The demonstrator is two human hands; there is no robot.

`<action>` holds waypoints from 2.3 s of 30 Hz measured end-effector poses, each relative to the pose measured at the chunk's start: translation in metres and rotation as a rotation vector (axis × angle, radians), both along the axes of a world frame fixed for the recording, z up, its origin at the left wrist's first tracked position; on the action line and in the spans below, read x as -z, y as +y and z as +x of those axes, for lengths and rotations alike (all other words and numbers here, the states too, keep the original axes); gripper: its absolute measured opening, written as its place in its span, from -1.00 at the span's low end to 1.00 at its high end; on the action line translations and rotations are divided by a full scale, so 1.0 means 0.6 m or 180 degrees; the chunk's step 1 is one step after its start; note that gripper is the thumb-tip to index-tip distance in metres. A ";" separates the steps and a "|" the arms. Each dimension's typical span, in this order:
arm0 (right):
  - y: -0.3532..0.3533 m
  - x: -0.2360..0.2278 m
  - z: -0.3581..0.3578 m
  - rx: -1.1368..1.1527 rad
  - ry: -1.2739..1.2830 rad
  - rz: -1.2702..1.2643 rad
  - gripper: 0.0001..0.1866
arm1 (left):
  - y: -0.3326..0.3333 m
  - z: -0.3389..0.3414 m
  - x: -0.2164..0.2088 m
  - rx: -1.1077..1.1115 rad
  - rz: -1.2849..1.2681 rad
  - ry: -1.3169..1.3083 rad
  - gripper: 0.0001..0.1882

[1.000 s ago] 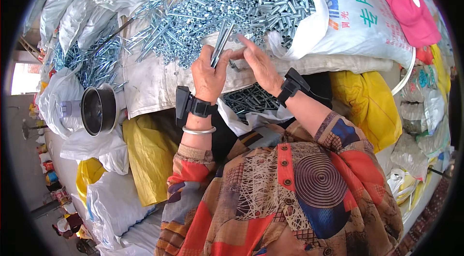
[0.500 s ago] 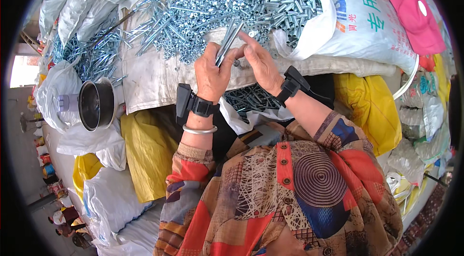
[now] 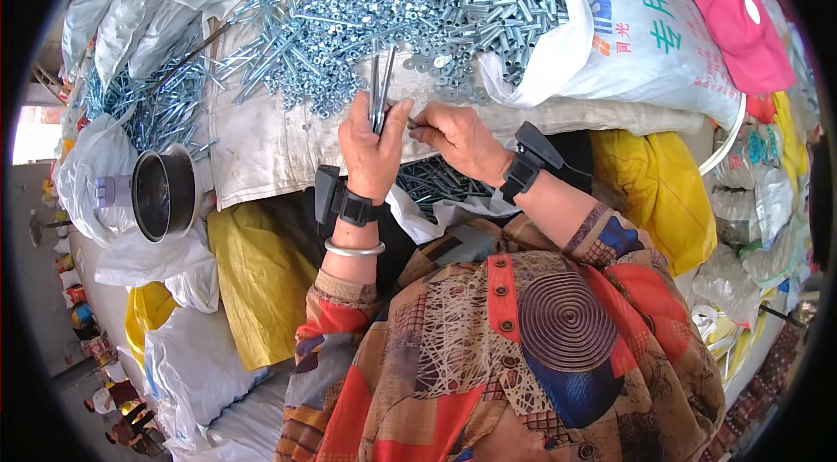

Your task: Sorting metal bolts and washers from a large bulk bag into piles.

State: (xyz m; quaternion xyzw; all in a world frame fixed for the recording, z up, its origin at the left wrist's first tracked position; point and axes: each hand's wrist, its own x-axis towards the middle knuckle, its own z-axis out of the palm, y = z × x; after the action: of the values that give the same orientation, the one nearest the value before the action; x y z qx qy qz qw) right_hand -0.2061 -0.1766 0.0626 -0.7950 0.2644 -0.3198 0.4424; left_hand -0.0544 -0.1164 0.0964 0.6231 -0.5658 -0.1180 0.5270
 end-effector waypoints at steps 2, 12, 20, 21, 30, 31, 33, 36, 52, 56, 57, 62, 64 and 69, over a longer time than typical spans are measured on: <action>0.014 -0.006 -0.007 -0.0002 0.0039 0.0040 -0.83 | 0.014 -0.005 0.010 -0.0129 0.0136 -0.0005 -0.71; 0.022 0.014 -0.076 -0.0079 0.0636 -0.1056 -0.78 | 0.066 -0.025 0.064 -0.0176 0.0596 0.0479 -0.65; -0.134 -0.058 -0.152 0.0746 0.1532 -0.2630 -0.86 | 0.111 -0.046 0.071 0.0028 0.0938 0.2256 -0.73; -0.139 -0.053 -0.156 0.0590 0.1901 -0.2606 -0.89 | 0.118 -0.054 0.071 0.0012 0.0921 0.2247 -0.73; -0.153 -0.029 -0.152 0.0700 0.2284 -0.3115 -0.89 | 0.179 -0.096 0.071 0.0447 0.1373 0.3237 -0.80; -0.152 -0.030 -0.150 0.0687 0.2369 -0.3131 -0.90 | 0.184 -0.099 0.070 0.0367 0.1412 0.3263 -0.80; -0.153 -0.034 -0.152 0.0523 0.2353 -0.3080 -0.91 | 0.193 -0.103 0.062 0.0262 0.1389 0.3271 -0.79; -0.161 -0.037 -0.157 0.0287 0.2436 -0.3054 -0.92 | 0.206 -0.106 0.054 0.0163 0.1490 0.3159 -0.77; -0.069 -0.039 -0.163 -0.0210 -0.2271 0.2668 -0.83 | 0.215 -0.162 0.031 -0.0112 0.1214 0.2914 -0.77; -0.030 -0.028 -0.158 -0.0286 -0.2326 0.3018 -0.81 | 0.205 -0.171 0.014 -0.0242 0.1270 0.2641 -0.78; -0.023 -0.027 -0.156 -0.0381 -0.2277 0.3093 -0.80 | 0.204 -0.173 0.011 -0.0283 0.1276 0.2649 -0.78; -0.001 -0.024 -0.164 -0.0752 -0.1203 0.2264 -0.71 | 0.200 -0.181 0.009 -0.0416 0.1188 0.2428 -0.70; 0.001 -0.036 -0.168 -0.0860 -0.1037 0.2053 -0.72 | 0.200 -0.178 0.014 -0.0448 0.1219 0.2211 -0.67; 0.003 -0.031 -0.169 -0.1002 -0.0680 0.1565 -0.75 | 0.200 -0.175 0.020 -0.0477 0.1189 0.1629 -0.66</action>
State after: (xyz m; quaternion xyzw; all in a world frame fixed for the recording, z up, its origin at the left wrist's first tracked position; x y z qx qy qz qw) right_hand -0.3078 -0.1748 0.0811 -0.6573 0.1595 -0.2555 0.6908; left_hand -0.1595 0.0036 0.0842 0.6990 -0.3360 -0.3336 0.5359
